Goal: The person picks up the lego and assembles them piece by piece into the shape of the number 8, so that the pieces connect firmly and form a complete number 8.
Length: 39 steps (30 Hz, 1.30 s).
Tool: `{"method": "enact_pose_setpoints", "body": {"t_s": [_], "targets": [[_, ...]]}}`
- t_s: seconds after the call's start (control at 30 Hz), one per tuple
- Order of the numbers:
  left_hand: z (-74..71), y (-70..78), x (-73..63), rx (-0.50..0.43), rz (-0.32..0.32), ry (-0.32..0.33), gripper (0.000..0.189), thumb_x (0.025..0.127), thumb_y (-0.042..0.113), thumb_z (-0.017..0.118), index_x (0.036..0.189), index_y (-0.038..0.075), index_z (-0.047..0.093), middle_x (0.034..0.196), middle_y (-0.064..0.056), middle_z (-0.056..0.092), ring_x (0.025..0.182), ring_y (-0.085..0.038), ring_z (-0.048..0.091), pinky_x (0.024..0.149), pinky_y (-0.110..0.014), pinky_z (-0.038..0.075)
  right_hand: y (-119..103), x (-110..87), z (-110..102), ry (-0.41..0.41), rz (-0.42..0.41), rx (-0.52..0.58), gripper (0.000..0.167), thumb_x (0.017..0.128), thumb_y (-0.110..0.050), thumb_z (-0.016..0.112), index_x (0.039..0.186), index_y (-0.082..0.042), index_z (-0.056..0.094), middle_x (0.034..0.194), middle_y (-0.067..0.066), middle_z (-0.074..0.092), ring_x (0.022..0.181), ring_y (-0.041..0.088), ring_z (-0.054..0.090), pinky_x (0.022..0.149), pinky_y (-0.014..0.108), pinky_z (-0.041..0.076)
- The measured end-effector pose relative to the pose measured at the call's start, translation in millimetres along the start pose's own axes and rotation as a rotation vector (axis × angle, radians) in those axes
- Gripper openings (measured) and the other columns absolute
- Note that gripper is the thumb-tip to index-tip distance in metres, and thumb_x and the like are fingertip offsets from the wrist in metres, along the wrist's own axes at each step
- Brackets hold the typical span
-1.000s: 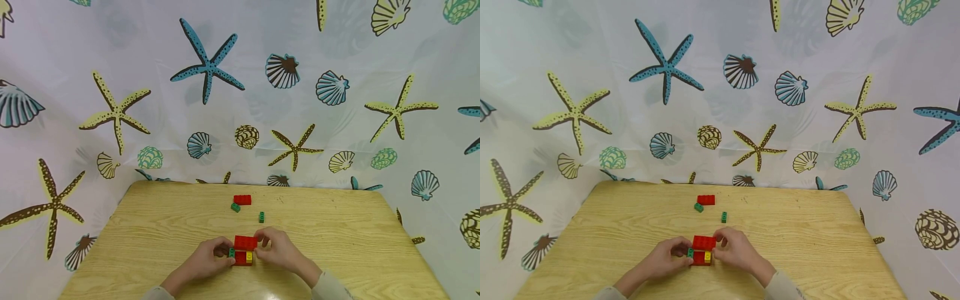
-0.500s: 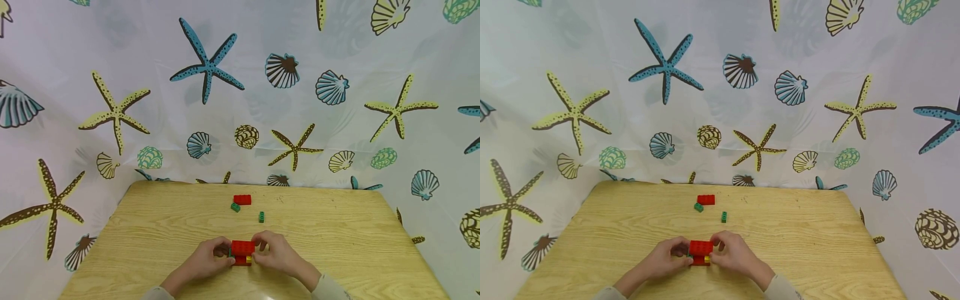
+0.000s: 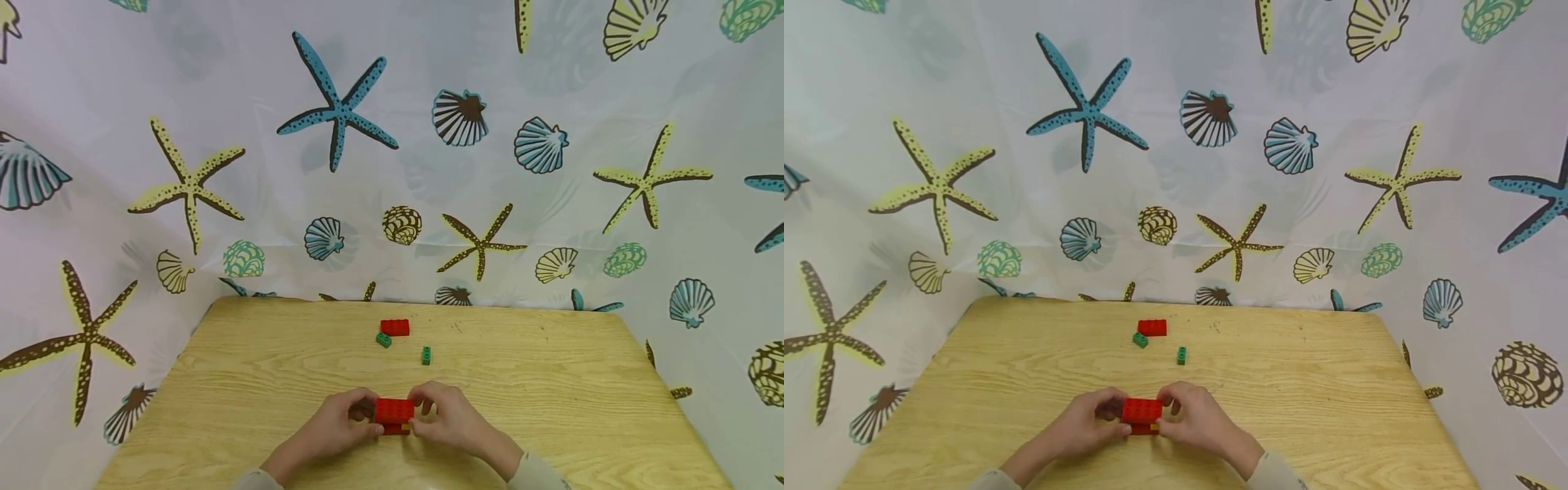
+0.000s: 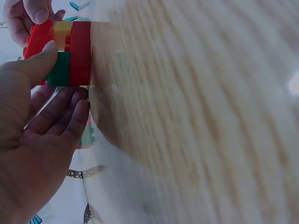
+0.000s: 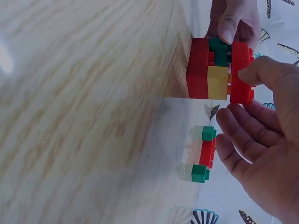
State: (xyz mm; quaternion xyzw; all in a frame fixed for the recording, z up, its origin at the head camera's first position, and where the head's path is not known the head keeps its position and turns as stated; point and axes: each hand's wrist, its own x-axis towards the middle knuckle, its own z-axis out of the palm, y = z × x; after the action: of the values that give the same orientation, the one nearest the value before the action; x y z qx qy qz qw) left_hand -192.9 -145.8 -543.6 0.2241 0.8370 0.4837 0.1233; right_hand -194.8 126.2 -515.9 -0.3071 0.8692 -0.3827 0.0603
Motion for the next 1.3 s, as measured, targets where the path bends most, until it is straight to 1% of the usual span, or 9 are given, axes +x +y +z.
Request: {"method": "enact_pose_setpoints", "body": {"t_s": [0.2, 0.47, 0.7, 0.87, 1.07, 1.3], "targets": [[-0.1, 3.0, -0.7, 0.011, 0.006, -0.011, 0.037, 0.094, 0.031, 0.081, 0.125, 0.014, 0.069, 0.113, 0.001, 0.075, 0.1, -0.013, 0.072, 0.089, -0.028, 0.059, -2.2, 1.0, 0.5, -0.023, 0.032, -0.006, 0.023, 0.092, -0.014, 0.077, 0.113, -0.014, 0.071, 0.106, -0.001, 0.072, 0.091, 0.015, 0.069, 0.081, 0.029, 0.058], [1.3, 3.3, -2.4, 0.035, 0.029, 0.007, 0.034, 0.094, 0.029, 0.081, 0.123, 0.015, 0.07, 0.112, 0.0, 0.076, 0.098, -0.01, 0.073, 0.087, -0.027, 0.059, -1.6, 2.6, 1.3, -0.027, 0.034, -0.008, 0.023, 0.091, -0.013, 0.076, 0.114, -0.015, 0.071, 0.106, -0.002, 0.072, 0.09, 0.016, 0.069, 0.08, 0.029, 0.058], [1.6, 2.4, -1.3, 0.059, 0.022, 0.02, 0.031, 0.094, 0.031, 0.082, 0.121, 0.018, 0.071, 0.11, 0.004, 0.076, 0.097, -0.01, 0.072, 0.085, -0.025, 0.058, -3.3, 3.7, -0.2, -0.038, 0.035, -0.025, 0.024, 0.091, -0.013, 0.076, 0.114, -0.015, 0.071, 0.106, -0.002, 0.071, 0.089, 0.013, 0.067, 0.078, 0.024, 0.055], [2.0, 3.5, -1.6, 0.055, 0.023, 0.023, 0.029, 0.094, 0.03, 0.081, 0.12, 0.021, 0.071, 0.11, 0.006, 0.076, 0.099, -0.01, 0.072, 0.087, -0.026, 0.058, -5.0, 5.5, -1.8, -0.04, 0.02, -0.066, 0.024, 0.089, -0.014, 0.076, 0.112, -0.015, 0.071, 0.103, -0.003, 0.072, 0.086, 0.01, 0.065, 0.074, 0.02, 0.052], [1.4, 5.3, -1.8, 0.047, 0.022, 0.019, 0.029, 0.095, 0.03, 0.081, 0.12, 0.02, 0.071, 0.111, 0.005, 0.076, 0.1, -0.01, 0.073, 0.088, -0.029, 0.059, -8.6, 7.1, -2.9, -0.036, 0.019, -0.099, 0.024, 0.087, -0.014, 0.077, 0.11, -0.015, 0.071, 0.101, -0.004, 0.072, 0.082, 0.009, 0.062, 0.07, 0.018, 0.049], [1.7, 3.4, -1.9, 0.075, 0.031, 0.021, 0.028, 0.095, 0.028, 0.081, 0.119, 0.018, 0.07, 0.109, 0.004, 0.075, 0.097, -0.007, 0.071, 0.085, -0.025, 0.058, -9.5, 8.7, -1.7, -0.03, 0.017, -0.129, 0.025, 0.084, -0.013, 0.077, 0.109, -0.015, 0.071, 0.099, -0.005, 0.072, 0.075, 0.008, 0.057, 0.063, 0.017, 0.043]]}}
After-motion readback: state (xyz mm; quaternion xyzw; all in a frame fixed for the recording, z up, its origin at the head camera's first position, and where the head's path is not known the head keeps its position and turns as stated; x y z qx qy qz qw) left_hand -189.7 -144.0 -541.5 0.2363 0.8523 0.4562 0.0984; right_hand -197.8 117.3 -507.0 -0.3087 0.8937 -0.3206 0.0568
